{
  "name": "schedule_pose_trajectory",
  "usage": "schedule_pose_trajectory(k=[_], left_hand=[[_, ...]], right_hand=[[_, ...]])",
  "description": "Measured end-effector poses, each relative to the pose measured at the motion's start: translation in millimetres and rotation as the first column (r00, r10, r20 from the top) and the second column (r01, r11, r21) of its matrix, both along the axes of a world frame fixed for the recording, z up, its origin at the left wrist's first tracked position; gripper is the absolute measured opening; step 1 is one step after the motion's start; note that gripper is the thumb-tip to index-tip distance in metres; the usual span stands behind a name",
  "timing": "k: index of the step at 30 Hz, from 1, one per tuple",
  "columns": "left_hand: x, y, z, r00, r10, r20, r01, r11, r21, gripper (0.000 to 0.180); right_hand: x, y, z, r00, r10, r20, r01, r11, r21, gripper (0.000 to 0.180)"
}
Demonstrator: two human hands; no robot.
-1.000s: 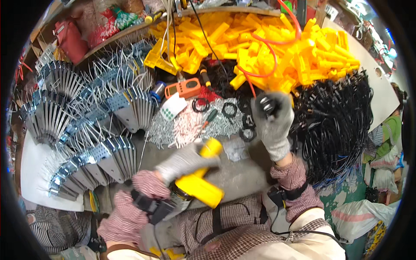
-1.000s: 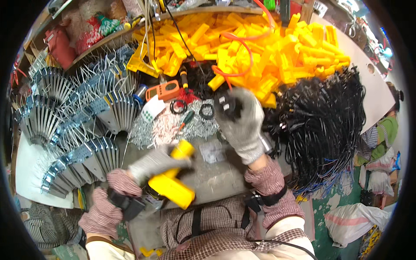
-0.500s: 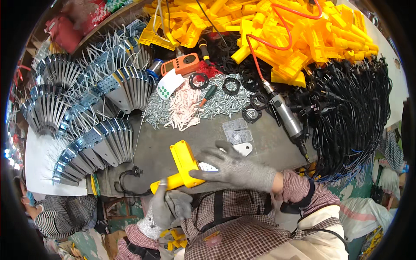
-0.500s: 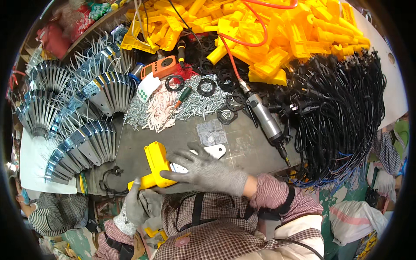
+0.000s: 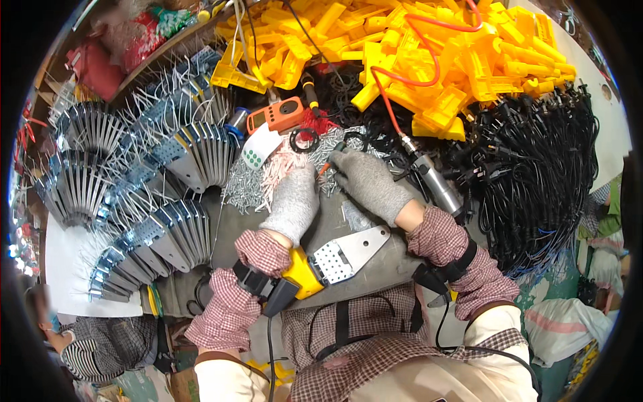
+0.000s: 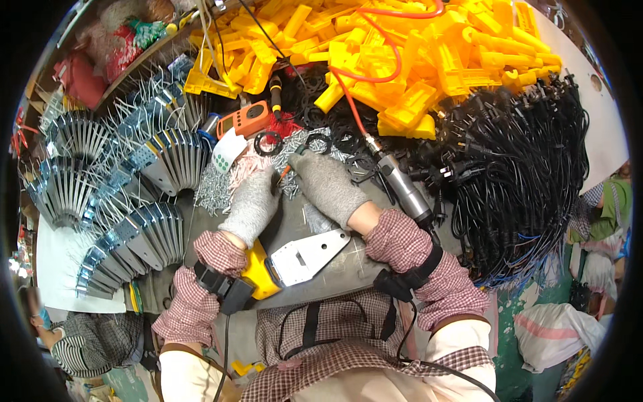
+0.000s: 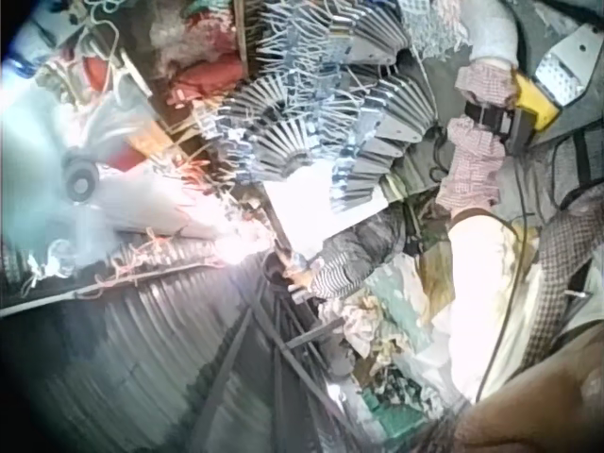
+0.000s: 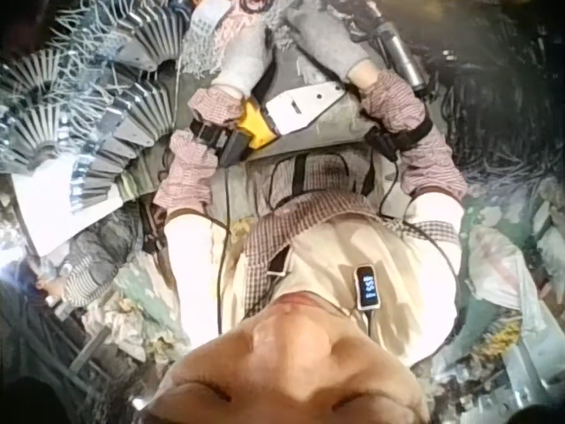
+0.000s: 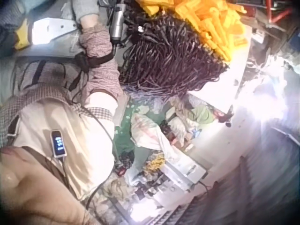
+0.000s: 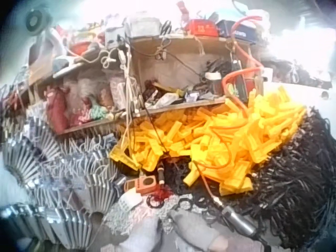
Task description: Assembling, screwing, and soldering components for a yellow plastic and metal device.
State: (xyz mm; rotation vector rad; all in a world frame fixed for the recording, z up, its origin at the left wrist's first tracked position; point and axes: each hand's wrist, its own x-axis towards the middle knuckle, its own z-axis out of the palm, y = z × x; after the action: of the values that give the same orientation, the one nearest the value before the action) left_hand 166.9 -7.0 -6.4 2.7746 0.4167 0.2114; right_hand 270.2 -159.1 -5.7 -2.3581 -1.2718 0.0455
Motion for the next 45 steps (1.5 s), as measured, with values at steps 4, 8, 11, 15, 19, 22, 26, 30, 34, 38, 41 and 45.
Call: schedule_pose_trajectory(k=[4, 8, 11, 15, 19, 22, 26, 30, 34, 38, 41, 45], left_hand=[[-13, 9, 4, 0.970, -0.036, 0.239, 0.042, 0.999, -0.020, 0.020], [-16, 16, 13, 0.972, -0.013, 0.235, 0.017, 1.000, -0.014, 0.030], [-20, -17, 36, 0.989, -0.122, 0.083, 0.117, 0.991, 0.072, 0.036], [-10, -31, 6, 0.894, -0.432, 0.120, 0.434, 0.901, 0.013, 0.026], [5, -32, -3, 0.931, -0.349, -0.110, 0.348, 0.937, -0.025, 0.017], [11, -32, 10, 0.899, -0.437, -0.036, 0.438, 0.897, 0.053, 0.019], [-14, -32, 33, 0.905, -0.415, -0.099, 0.386, 0.895, -0.224, 0.026], [-15, -15, 24, 0.874, -0.455, -0.170, 0.450, 0.890, -0.073, 0.025], [-30, 8, 32, 0.874, -0.420, -0.245, 0.443, 0.896, 0.045, 0.027], [-39, 10, 21, 0.875, -0.400, -0.272, 0.415, 0.910, -0.003, 0.034], [-52, 12, 23, 0.889, -0.436, -0.137, 0.439, 0.898, -0.010, 0.034], [-57, 6, 47, 0.882, -0.471, -0.010, 0.449, 0.848, -0.281, 0.022]], right_hand=[[3, 1, -4, 0.996, 0.030, -0.087, -0.014, 0.984, 0.177, 0.021], [4, 3, 10, 0.995, 0.021, -0.096, 0.002, 0.971, 0.239, 0.023], [7, -18, 23, 0.984, -0.070, -0.162, 0.103, 0.973, 0.206, 0.022], [-12, -34, 44, 0.968, -0.063, -0.243, 0.142, 0.936, 0.323, 0.020], [-33, -65, 36, 0.957, -0.021, -0.289, 0.111, 0.948, 0.297, 0.020], [-14, -50, 25, 0.953, -0.009, -0.304, 0.112, 0.939, 0.325, 0.020], [-3, -24, 26, 0.953, 0.034, -0.302, 0.109, 0.889, 0.444, 0.021], [-7, -23, 22, 0.963, -0.011, -0.269, 0.126, 0.901, 0.415, 0.019], [-20, -40, 34, 0.957, -0.069, -0.282, 0.184, 0.896, 0.404, 0.014], [-49, -14, 32, 0.962, 0.093, -0.256, 0.058, 0.849, 0.525, 0.016], [-84, -46, 28, 0.892, 0.332, -0.306, -0.133, 0.841, 0.524, 0.018], [-100, -83, -12, 0.828, 0.463, -0.317, -0.295, 0.839, 0.457, 0.025]])
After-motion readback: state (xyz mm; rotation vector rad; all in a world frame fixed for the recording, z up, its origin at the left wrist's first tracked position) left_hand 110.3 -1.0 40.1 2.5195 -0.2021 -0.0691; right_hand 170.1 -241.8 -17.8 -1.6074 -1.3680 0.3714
